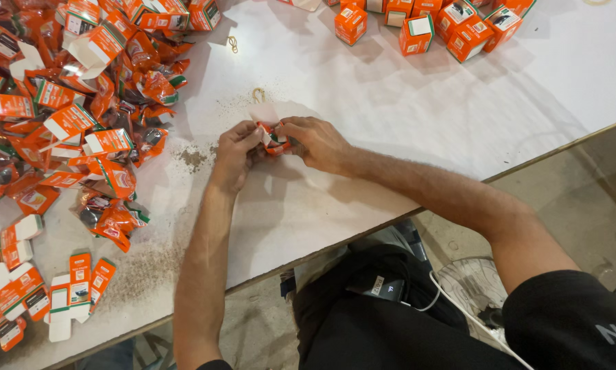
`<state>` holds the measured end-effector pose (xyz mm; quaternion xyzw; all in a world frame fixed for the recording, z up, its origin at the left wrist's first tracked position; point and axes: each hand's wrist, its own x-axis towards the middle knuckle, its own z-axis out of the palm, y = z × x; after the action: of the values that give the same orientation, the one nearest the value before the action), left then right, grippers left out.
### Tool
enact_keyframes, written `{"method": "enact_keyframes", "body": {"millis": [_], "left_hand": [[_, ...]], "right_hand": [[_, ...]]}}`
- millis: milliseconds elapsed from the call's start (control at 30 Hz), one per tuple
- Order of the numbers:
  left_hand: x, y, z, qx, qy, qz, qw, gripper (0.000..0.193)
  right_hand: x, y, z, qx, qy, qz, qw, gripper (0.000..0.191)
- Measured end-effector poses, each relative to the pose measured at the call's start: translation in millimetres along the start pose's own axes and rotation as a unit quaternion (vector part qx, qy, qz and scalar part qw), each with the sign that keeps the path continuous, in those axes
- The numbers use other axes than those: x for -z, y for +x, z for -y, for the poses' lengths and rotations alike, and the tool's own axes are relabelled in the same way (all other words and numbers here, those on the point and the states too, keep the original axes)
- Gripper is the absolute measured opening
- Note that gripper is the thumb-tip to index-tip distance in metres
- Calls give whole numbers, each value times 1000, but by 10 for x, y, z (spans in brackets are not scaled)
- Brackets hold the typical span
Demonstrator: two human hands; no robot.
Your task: The person picks flat orange cardboard boxes one at a time from a pile on the table, folds the flaps and sides to form each box, and places the finished boxes in a stack on the table.
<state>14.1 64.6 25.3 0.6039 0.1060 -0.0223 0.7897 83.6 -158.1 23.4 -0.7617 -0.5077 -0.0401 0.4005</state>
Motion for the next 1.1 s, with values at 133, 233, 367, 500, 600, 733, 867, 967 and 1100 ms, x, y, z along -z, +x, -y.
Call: {"method": "enact_keyframes", "body": {"millis": [133,233,367,500,600,733,867,967,1100], "left_hand": [[16,187,-8,14,45,-10,999,11],[-80,189,52,-95,156,-35,983,20],[-240,-86,180,-321,306,-49,895,27],[-243,-282,161,-429,436,19,791,41],[-253,-276,176,-385,437,-43,812,31],[-251,-210,235,-329,304,-20,894,17],[-205,-230,240,-410,396,-4,822,15],[-185,-278,174,-441,537,9,720,9],[-220,-384,74,-440,569,22,694,15]], "right_hand": [[20,9,52,-21,6,7,1000,39],[20,15,76,-49,7,22,999,38],[-14,17,53,-93,11,22,995,46],[-56,-15,10,-91,32,1,995,49],[-80,-13,-11,-122,32,20,992,51],[-61,0,-32,-102,33,11,994,50],[-35,6,12,-77,38,-3,996,52],[-1,21,50,-117,32,29,992,54],[4,76,4,57,-7,-24,998,74]]}}
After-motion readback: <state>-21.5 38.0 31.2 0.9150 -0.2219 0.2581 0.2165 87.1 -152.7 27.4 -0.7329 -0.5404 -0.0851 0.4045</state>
